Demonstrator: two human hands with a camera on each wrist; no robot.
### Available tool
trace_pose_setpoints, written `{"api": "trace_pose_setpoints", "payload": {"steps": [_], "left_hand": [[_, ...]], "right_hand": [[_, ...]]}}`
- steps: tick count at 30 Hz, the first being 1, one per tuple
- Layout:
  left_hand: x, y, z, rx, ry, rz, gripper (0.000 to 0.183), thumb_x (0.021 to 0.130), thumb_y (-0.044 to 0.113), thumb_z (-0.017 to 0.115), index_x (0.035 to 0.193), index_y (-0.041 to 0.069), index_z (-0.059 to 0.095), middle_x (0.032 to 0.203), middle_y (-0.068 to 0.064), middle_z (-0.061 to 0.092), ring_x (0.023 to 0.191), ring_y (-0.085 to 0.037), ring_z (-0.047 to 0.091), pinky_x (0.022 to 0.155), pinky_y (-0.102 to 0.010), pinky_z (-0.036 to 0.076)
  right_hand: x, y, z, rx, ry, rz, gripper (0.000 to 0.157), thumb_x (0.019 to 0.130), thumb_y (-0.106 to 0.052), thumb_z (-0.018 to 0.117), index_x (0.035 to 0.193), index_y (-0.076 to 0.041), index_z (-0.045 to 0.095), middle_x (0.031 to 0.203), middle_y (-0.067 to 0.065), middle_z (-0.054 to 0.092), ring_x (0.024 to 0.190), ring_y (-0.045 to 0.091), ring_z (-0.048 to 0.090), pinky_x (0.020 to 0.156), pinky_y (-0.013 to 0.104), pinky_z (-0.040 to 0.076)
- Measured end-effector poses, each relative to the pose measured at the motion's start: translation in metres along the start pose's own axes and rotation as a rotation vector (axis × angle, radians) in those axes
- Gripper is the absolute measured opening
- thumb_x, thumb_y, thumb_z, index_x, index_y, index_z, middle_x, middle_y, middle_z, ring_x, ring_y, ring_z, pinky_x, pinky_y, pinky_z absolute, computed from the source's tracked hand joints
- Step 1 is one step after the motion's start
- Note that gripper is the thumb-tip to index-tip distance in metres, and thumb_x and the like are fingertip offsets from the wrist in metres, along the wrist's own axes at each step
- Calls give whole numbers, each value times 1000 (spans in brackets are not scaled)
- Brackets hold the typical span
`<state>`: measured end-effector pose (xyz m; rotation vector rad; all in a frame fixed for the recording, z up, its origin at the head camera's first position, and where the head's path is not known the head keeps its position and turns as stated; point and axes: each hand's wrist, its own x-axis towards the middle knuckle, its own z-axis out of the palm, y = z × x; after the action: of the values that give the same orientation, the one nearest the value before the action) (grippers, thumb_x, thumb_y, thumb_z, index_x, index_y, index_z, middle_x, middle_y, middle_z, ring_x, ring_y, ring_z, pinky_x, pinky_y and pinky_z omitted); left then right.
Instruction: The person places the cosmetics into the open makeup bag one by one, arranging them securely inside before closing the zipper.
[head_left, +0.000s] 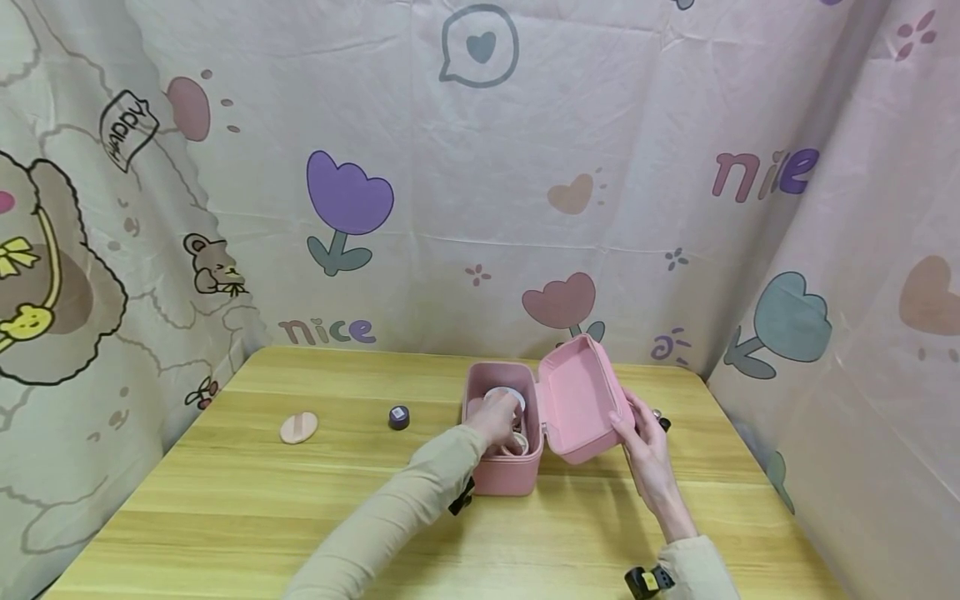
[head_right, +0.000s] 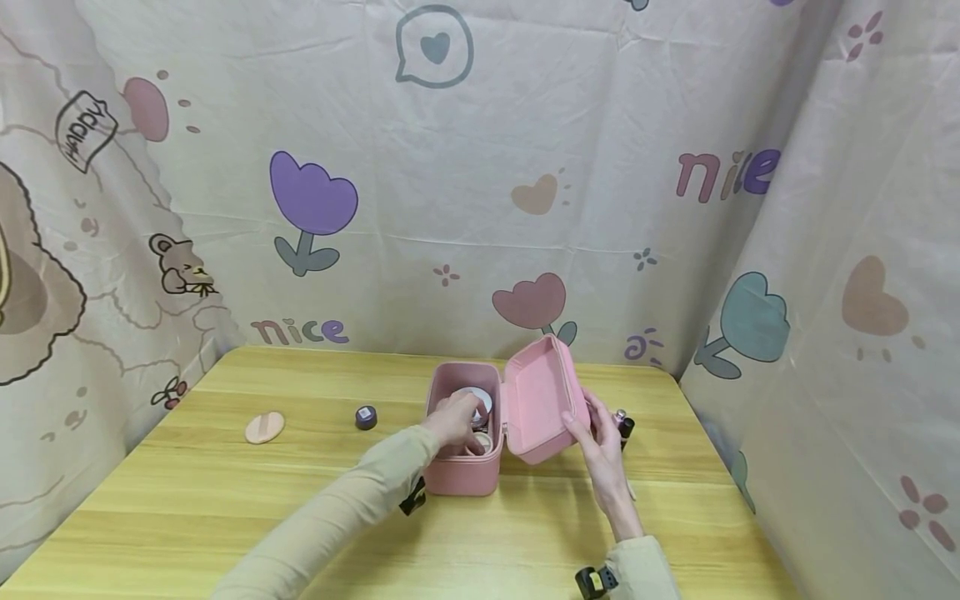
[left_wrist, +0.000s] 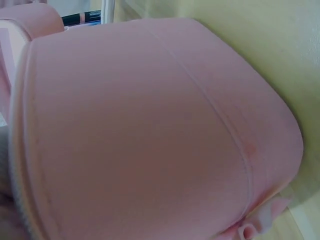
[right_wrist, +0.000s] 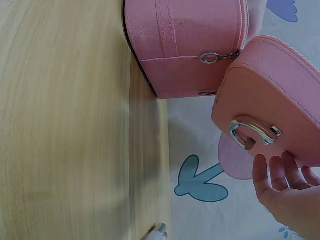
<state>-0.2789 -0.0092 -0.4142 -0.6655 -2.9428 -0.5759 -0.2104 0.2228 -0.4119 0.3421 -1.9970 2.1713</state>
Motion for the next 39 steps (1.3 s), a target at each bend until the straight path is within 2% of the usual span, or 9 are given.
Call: {"api": "trace_pose_setpoints", "payload": {"steps": [3, 5, 8, 10, 15, 23, 27, 34, 39], "left_hand": [[-2, 0, -3, -8, 15, -37, 50, 48, 25, 86, 91, 13, 64, 88, 1, 57, 86, -16, 54, 69, -30, 45], [-2, -1, -4, -30, 22, -46, 52, 49, 24, 86, 94, 13, 63, 90, 1, 56, 87, -16, 54, 71, -32, 45], [-3, -4, -5, -93, 44, -26, 51, 50, 23, 85, 94, 11, 64, 91, -1, 54, 88, -17, 53, 76, -32, 45], [-3, -6, -5, -138, 69, 0, 49, 52, 22, 85, 94, 9, 64, 91, -3, 55, 87, -18, 52, 79, -32, 44], [-4, -14, -3, -204, 157, 92, 44, 56, 25, 83, 93, 11, 63, 89, -6, 55, 84, -15, 49, 76, -27, 41], [-7, -26, -1, -334, 323, 230, 40, 64, 31, 78, 93, 11, 60, 82, 2, 50, 81, -17, 49, 73, -21, 39], [-11, -31, -1, -372, 383, 236, 38, 70, 36, 74, 95, 14, 57, 87, 6, 50, 82, -9, 46, 73, -20, 41], [-20, -48, -3, -390, 492, 198, 30, 81, 39, 61, 95, 14, 55, 85, 6, 53, 83, -10, 46, 73, -23, 41], [-29, -66, -6, -456, 550, 175, 23, 84, 30, 57, 98, 11, 55, 87, 2, 53, 84, -12, 47, 77, -31, 41]], "right_hand": [[2, 9, -4, 16, -18, -53, 57, 90, -17, 50, 138, -4, 23, 135, 16, 35, 113, 12, 49, 90, 19, 46], [10, 29, -15, 82, -68, -142, 54, 90, -11, 46, 139, -4, 23, 135, 15, 37, 113, 16, 50, 88, 21, 47], [14, 42, -22, 136, -117, -212, 52, 91, -6, 43, 139, -3, 24, 135, 15, 38, 114, 19, 49, 88, 22, 47], [13, 42, -21, 132, -112, -206, 51, 91, -7, 44, 138, -4, 25, 134, 13, 39, 114, 18, 49, 89, 21, 47], [2, 10, -4, 22, -13, -58, 55, 90, -18, 51, 138, -5, 25, 132, 12, 39, 112, 12, 50, 90, 19, 46], [-1, -1, 1, 10, 13, 6, 51, 92, -10, 46, 137, -3, 25, 133, 16, 36, 112, 12, 50, 90, 19, 46], [0, 1, 1, 19, 9, -11, 51, 91, -10, 47, 137, -3, 25, 134, 17, 36, 112, 13, 50, 90, 20, 46], [0, 1, 0, 23, 2, -17, 51, 91, -10, 46, 137, -2, 25, 133, 18, 36, 112, 13, 50, 90, 20, 46], [-1, -1, 1, 16, 2, -11, 50, 92, -10, 45, 137, -2, 25, 133, 18, 36, 112, 13, 50, 90, 20, 46]]}}
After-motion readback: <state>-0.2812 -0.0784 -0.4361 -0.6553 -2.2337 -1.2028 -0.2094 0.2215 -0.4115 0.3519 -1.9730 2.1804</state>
